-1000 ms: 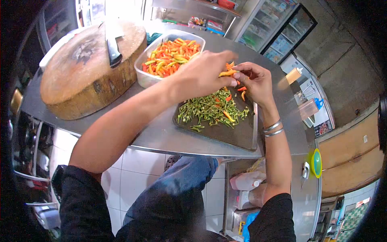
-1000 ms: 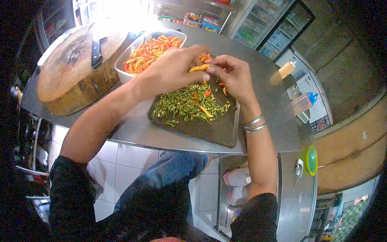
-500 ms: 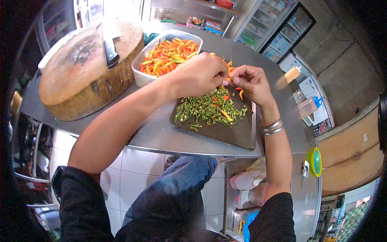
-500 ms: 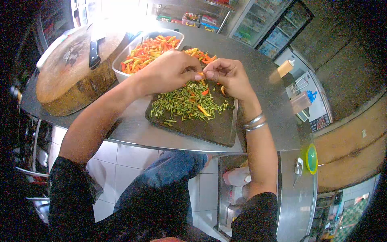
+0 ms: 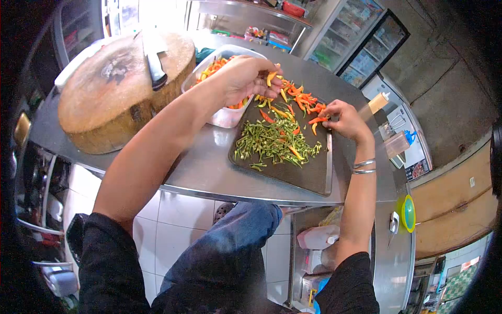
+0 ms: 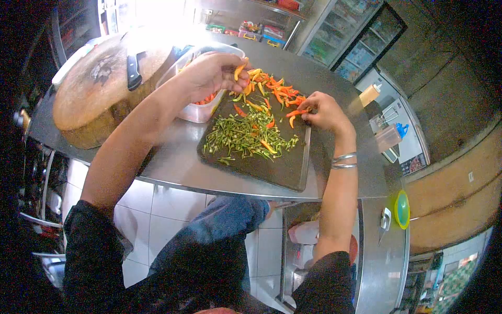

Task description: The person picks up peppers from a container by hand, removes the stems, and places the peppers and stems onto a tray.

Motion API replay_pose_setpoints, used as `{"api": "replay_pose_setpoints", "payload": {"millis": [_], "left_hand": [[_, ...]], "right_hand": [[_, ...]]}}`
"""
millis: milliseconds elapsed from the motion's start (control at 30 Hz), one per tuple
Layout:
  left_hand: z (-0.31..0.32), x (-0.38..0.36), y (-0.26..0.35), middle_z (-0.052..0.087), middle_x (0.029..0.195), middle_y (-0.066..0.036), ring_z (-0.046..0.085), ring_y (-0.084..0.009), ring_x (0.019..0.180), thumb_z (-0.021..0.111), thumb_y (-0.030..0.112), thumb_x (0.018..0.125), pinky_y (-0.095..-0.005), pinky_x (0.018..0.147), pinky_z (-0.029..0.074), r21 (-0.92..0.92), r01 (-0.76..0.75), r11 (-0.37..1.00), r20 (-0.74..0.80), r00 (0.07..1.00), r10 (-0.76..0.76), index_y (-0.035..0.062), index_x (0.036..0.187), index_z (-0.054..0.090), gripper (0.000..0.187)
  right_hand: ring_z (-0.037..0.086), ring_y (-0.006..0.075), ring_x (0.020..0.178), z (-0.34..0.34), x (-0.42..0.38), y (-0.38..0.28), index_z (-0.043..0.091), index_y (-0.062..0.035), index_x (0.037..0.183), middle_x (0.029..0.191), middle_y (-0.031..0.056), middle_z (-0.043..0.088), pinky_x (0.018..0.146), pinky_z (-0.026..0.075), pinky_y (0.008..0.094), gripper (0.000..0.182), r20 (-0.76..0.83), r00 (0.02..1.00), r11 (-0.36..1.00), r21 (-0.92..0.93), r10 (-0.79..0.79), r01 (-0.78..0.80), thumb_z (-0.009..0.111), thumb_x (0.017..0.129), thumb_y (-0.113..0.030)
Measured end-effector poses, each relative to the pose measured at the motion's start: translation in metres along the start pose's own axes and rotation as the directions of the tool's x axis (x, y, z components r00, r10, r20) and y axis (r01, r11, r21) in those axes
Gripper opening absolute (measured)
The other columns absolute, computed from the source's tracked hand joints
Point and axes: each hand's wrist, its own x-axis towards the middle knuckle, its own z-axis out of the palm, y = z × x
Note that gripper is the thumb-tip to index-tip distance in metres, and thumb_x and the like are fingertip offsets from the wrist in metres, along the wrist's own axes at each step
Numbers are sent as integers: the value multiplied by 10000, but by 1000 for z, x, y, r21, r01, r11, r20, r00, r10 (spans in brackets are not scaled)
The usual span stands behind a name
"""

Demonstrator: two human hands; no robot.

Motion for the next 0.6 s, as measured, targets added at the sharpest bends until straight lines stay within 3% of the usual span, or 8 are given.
{"api": "replay_pose_setpoints", "payload": {"millis": [167,267,300,400,433,500,533,600], "left_hand": [[-3,1,2,646,842,-120,621,-171,722,500,201,954,-278,649,513,-6,49,999,-1,999,-49,-55,1066,630,309],[-2,-1,5,621,756,-67,591,-148,641,486,237,952,-264,566,481,-41,42,998,11,999,-42,19,913,617,258],[-3,0,4,621,756,-67,591,-148,641,486,237,952,-264,566,481,-25,52,998,17,999,-51,19,913,617,258],[0,3,1,584,714,-27,529,-121,550,586,307,949,-212,467,385,-109,30,994,24,999,-27,110,781,549,262],[2,3,2,584,714,-27,529,-121,550,586,307,949,-212,467,385,-92,31,995,23,999,-29,110,781,549,262],[6,-1,0,536,673,10,478,-106,505,625,374,949,-210,429,337,133,-62,989,-31,997,66,118,774,545,321],[8,-2,1,495,643,36,442,-74,492,633,412,947,-207,406,303,182,-64,981,-10,998,67,96,809,562,352],[16,-8,2,500,643,41,439,-58,497,653,393,938,-199,411,300,244,-49,969,1,999,50,79,843,583,335]], "right_hand": [[603,184,825,-5,30,-22,635,-12,819,857,57,638,738,485,311,74,47,987,980,-124,-153,158,663,774,40],[591,93,860,-21,43,-48,639,-20,968,916,17,672,765,497,296,70,80,970,958,195,-229,210,615,905,-40],[591,93,860,-18,43,-55,639,-20,968,916,17,672,765,497,296,70,66,973,957,205,-222,204,615,905,-40],[603,69,909,-1,45,-76,666,1,1051,985,8,673,809,496,225,199,-153,965,691,675,-212,259,681,933,-159],[603,69,909,4,43,-80,666,1,1051,985,8,673,809,496,225,199,-167,963,683,680,-212,268,681,933,-159],[616,83,882,16,35,-85,679,13,1045,947,13,692,828,513,257,185,-244,959,658,700,-147,279,701,904,-104],[622,84,885,19,32,-85,700,6,1013,945,15,705,818,520,266,164,-205,973,535,812,-111,232,717,887,-99],[639,100,887,28,30,-88,703,3,1008,962,33,715,821,524,272,160,-315,943,579,751,-110,318,719,878,-88]]}}
